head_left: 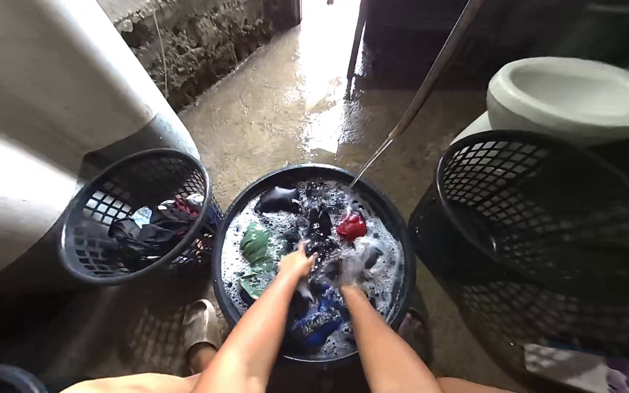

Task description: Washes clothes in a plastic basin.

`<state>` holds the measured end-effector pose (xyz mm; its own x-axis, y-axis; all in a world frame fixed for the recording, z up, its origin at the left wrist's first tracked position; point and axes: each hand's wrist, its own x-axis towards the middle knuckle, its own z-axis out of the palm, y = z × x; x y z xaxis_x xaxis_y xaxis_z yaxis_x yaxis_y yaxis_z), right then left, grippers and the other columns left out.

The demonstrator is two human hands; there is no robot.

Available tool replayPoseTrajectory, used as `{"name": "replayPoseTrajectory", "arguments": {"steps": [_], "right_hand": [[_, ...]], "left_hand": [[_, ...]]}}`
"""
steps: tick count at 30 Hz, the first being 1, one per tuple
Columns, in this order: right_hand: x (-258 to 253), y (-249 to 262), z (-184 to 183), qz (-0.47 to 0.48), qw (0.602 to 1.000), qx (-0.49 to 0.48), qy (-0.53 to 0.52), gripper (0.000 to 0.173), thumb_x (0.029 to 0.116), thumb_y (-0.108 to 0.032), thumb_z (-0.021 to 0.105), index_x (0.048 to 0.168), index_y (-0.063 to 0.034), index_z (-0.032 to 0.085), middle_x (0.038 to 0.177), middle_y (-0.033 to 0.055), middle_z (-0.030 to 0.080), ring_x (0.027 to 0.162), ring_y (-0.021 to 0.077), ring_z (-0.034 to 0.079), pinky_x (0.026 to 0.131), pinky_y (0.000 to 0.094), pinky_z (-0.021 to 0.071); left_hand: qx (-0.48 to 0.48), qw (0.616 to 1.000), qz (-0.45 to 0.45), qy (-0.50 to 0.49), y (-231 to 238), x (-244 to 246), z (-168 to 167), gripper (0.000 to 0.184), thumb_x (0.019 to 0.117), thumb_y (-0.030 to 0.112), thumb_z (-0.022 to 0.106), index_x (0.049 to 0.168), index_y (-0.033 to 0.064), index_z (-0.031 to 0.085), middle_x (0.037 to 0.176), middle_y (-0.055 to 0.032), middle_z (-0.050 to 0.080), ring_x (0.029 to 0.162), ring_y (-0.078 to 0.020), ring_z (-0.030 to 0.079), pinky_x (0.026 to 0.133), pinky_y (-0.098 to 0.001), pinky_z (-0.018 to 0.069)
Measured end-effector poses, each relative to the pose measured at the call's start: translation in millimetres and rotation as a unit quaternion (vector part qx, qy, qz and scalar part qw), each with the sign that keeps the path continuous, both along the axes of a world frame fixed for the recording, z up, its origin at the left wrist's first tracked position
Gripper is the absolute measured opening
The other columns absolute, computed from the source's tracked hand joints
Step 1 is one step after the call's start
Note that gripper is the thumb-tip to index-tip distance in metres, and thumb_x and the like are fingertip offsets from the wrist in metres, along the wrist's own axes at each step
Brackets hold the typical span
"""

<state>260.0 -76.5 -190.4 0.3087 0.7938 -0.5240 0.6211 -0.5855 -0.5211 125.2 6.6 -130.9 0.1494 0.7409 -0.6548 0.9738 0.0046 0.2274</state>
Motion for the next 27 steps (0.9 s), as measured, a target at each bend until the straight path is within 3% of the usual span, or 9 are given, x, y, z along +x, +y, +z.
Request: {"name": "replayPoseTrajectory", "arguments": {"steps": [4,7,10,13,16,18,21,23,27], "right_hand": [[-1,-18,10,0.013,0.998,0.056,0.029,0.058,0.1083,-0.019,0.048,0.159,0.0037,0.032,0.165,0.0241,0.031,0.156,0.0352,0.026,0.128,0.0481,0.0195],[6,-5,45,0.161,0.983,-0.091,-0.023,0.053,0.1066,-0.028,0.052,0.148,0.0057,0.049,0.155,0.0267,0.045,0.147,0.0423,0.040,0.120,0.0613,0.0311],[19,34,76,0.220,0.964,-0.149,-0.028,0.044,0.0970,-0.030,0.064,0.124,0.0046,0.067,0.136,0.0267,0.061,0.131,0.0424,0.057,0.106,0.0651,0.0444],[33,53,92,0.222,0.969,0.002,0.111,0.051,0.0867,-0.004,0.074,0.136,-0.0047,0.062,0.129,0.0222,0.066,0.119,0.0378,0.064,0.102,0.0578,0.0499],[28,51,109,0.270,0.944,0.054,0.184,0.088,0.0814,0.009,0.070,0.159,-0.0150,0.038,0.153,0.0211,0.050,0.134,0.0369,0.055,0.109,0.0566,0.0458],[19,43,112,0.248,0.951,0.064,0.172,0.093,0.0817,0.006,0.075,0.161,-0.0042,0.028,0.160,0.0245,0.038,0.146,0.0359,0.042,0.120,0.0540,0.0347],[7,39,100,0.190,0.946,0.153,0.212,0.100,0.0752,0.001,0.081,0.159,0.0029,0.027,0.164,0.0263,0.029,0.153,0.0335,0.031,0.126,0.0464,0.0265],[1,46,95,0.187,0.929,0.207,0.244,0.096,0.0769,-0.008,0.081,0.157,0.0053,0.031,0.163,0.0280,0.029,0.153,0.0338,0.029,0.127,0.0440,0.0242],[4,48,121,0.199,0.906,0.160,0.336,0.042,0.1003,-0.008,0.059,0.141,0.0023,0.056,0.139,0.0219,0.060,0.126,0.0246,0.061,0.109,0.0414,0.0488]], "left_hand": [[-0.057,0.997,-0.003,0.055,-43,-26,-3,0.051,0.1048,0.038,0.050,0.134,-0.0012,0.062,0.137,-0.0254,0.061,0.131,-0.0431,0.056,0.105,-0.0639,0.0441],[-0.115,0.988,-0.068,0.071,-65,-43,-7,0.044,0.1039,0.026,0.053,0.136,-0.0030,0.060,0.145,-0.0265,0.055,0.139,-0.0450,0.047,0.112,-0.0667,0.0356],[-0.128,0.983,-0.129,0.042,-56,-50,5,0.046,0.1028,0.035,0.055,0.129,-0.0015,0.063,0.135,-0.0274,0.061,0.130,-0.0455,0.055,0.105,-0.0697,0.0417],[-0.053,0.990,-0.106,-0.080,-40,-44,82,0.044,0.1069,0.035,0.050,0.117,-0.0041,0.067,0.116,-0.0283,0.067,0.114,-0.0437,0.063,0.098,-0.0654,0.0457],[0.059,0.978,-0.067,-0.191,-41,-44,198,0.037,0.1083,0.029,0.049,0.101,-0.0014,0.068,0.091,-0.0176,0.064,0.087,-0.0293,0.062,0.081,-0.0529,0.0486],[0.157,0.942,-0.049,-0.291,-49,-56,254,0.030,0.1067,0.023,0.054,0.089,0.0043,0.069,0.073,-0.0059,0.061,0.066,-0.0151,0.057,0.063,-0.0387,0.0477],[0.275,0.877,-0.067,-0.388,-65,-69,325,0.027,0.1048,0.016,0.054,0.084,0.0155,0.071,0.068,0.0107,0.065,0.060,0.0042,0.060,0.055,-0.0181,0.0518],[0.339,0.831,-0.063,-0.437,-74,-79,358,0.026,0.1043,0.016,0.054,0.085,0.0219,0.070,0.071,0.0168,0.068,0.063,0.0079,0.063,0.058,-0.0131,0.0547],[0.486,0.750,0.027,-0.449,-56,-114,382,0.020,0.1031,0.032,0.062,0.085,0.0261,0.069,0.075,0.0172,0.069,0.066,0.0046,0.067,0.059,-0.0168,0.0582]]}}
